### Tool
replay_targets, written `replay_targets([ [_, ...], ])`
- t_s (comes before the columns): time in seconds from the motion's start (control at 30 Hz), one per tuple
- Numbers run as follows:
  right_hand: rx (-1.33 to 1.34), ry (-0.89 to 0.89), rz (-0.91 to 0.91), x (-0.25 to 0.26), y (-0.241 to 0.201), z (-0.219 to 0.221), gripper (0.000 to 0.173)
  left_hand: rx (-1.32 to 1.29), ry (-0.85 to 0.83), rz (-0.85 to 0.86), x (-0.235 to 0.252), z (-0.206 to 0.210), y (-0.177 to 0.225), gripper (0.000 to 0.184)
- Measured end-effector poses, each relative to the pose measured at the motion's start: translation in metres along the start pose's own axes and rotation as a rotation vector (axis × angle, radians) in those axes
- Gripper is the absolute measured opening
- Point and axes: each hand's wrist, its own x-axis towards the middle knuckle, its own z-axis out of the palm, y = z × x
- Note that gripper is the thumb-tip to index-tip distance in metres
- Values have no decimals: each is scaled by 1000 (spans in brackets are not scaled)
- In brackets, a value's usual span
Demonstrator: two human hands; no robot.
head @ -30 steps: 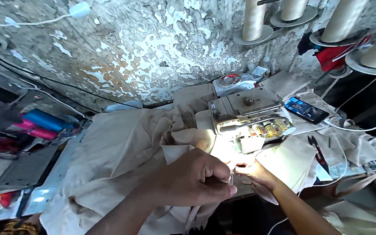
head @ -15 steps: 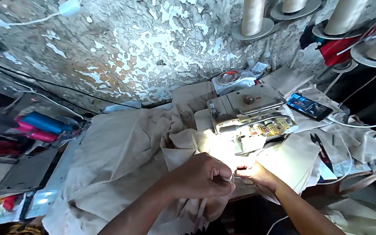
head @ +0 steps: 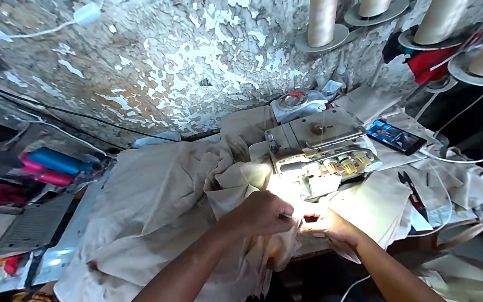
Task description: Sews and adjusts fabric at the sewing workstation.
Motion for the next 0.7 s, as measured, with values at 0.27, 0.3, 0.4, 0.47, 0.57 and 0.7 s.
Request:
replay_targets([
  [0.27,-162,132,-37,6,-3,3,17,221,58,15,15,-1,-9,38],
  [0.3,-176,138,-39,8,-3,3,16,250,82,9,14,-4,-13,38],
  [0.4,-237,146,-8,14,-6,1,20,323,167,2,8,-14,-28,33],
  [0.47,-247,139,8,18,-6,-3,22,374,236,23,6,-22,-40,29],
  [0.57,-241,135,48,24,-8,-6,22,418,292,2,3,-37,-52,24],
  [0.7,-240,132,104,30,-11,-6,21,292,265,-92,2,-48,-41,25],
])
